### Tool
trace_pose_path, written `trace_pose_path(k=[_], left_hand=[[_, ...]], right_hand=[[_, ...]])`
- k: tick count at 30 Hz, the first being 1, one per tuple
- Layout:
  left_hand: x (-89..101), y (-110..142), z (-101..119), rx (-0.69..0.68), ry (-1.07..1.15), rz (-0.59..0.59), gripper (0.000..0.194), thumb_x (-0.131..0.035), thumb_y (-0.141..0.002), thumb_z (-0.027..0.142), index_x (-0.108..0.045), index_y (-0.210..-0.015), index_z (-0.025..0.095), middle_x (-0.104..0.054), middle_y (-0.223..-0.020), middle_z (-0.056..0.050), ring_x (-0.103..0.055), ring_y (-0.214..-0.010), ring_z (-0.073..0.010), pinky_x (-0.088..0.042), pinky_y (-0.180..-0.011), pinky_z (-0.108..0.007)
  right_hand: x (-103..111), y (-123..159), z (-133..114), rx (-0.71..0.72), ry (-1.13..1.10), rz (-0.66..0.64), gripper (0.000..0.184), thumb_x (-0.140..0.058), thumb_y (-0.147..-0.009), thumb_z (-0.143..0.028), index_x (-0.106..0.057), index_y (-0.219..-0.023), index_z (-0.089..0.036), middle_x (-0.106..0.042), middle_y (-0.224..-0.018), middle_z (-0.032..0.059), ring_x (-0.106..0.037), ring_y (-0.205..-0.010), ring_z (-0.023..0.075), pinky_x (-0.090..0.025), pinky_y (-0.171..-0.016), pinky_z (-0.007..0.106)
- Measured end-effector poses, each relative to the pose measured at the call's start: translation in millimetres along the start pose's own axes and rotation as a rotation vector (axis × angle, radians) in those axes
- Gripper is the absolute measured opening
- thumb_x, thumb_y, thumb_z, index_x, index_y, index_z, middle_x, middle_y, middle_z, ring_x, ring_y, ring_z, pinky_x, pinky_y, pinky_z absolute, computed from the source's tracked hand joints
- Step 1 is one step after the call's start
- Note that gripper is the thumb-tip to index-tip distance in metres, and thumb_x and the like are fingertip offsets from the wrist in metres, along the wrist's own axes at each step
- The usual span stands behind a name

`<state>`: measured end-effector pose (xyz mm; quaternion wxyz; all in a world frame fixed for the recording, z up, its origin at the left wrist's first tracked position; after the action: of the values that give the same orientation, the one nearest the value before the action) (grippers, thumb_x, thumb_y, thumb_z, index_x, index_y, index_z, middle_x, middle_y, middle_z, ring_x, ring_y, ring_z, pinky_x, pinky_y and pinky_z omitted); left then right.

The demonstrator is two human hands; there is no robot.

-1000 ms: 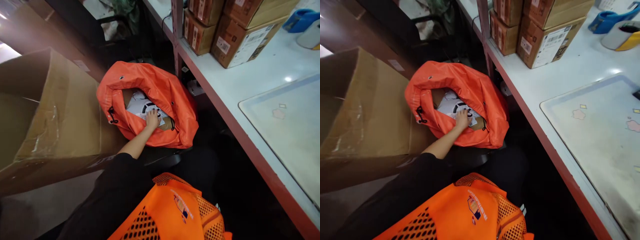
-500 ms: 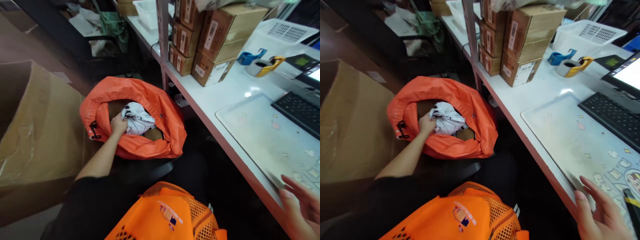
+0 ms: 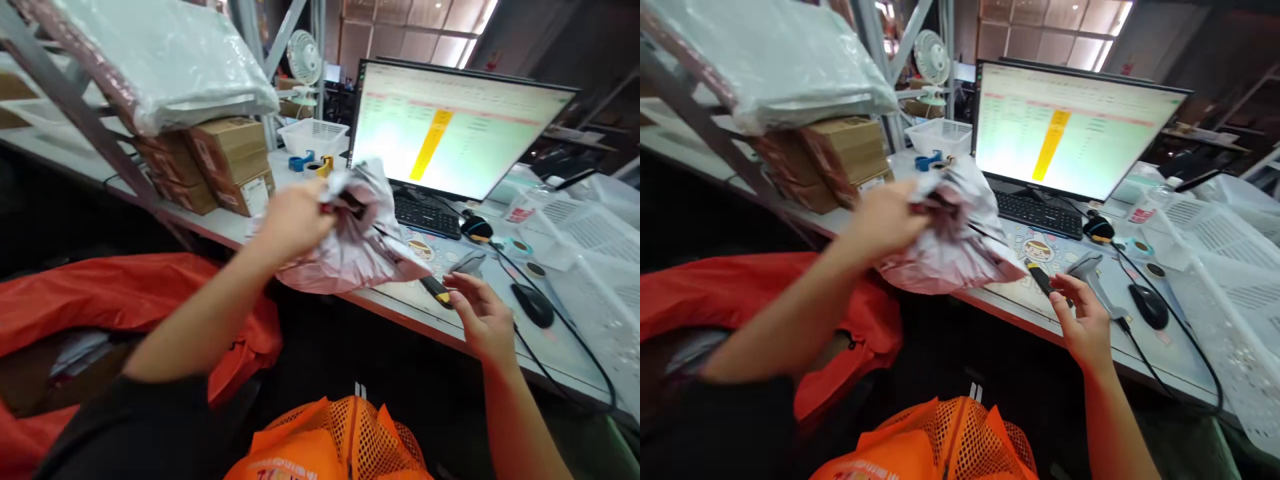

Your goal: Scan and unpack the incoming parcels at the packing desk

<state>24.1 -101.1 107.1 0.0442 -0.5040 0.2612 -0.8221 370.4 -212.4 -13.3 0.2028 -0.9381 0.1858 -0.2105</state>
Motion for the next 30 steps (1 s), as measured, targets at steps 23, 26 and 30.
trace_pose_path(k=[23,26,30], left_hand=[[-95.7,-42,-25,-0.178,-0.053,-0.226,0.058,-0.051,-0.106,0.055,-0.057,-0.155,0.024,-0.05,-0.165,-0.008,-0.04,-0.156,-0.0348,-0.026,-0.131,-0.053],[-105.9,-56,-44,-0.154,0.058,-0.265,0.057,-0.047,-0.107,0.054,-0.06,-0.151,0.02,-0.059,-0.158,-0.008,-0.051,-0.149,-0.0285,-0.035,-0.127,-0.042],[-104.1,-80,-35,-0.175,0.022,-0.246,0.047,-0.052,-0.104,0.057,-0.074,-0.128,0.024,-0.074,-0.135,-0.008,-0.065,-0.128,-0.0299,-0.047,-0.112,-0.042]], right_hand=[[-120,-60,-9,0.416,0.498,-0.383,0.078,-0.072,-0.096,-0.05,-0.043,-0.166,-0.028,-0.02,-0.179,0.0111,-0.01,-0.166,0.0435,-0.024,-0.129,0.071],[-134,-46,23,0.31,0.55,-0.498,0.094,-0.077,-0.092,-0.048,-0.028,-0.172,-0.034,-0.006,-0.181,0.0115,-0.007,-0.165,0.0463,-0.027,-0.126,0.073],[-121,-30,45,0.287,0.57,-0.485,0.092,-0.075,-0.094,-0.045,-0.027,-0.171,-0.035,-0.013,-0.18,0.0139,-0.023,-0.163,0.0426,-0.035,-0.124,0.067]])
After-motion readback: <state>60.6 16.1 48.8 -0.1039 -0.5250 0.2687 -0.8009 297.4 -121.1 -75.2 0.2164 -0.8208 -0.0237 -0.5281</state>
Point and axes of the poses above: each hand's wrist, its own y-axis away from the middle knuckle, its own x-axis out of the back of the hand, z = x × y, the point moved 3 cm from there along -y, towards the middle knuckle
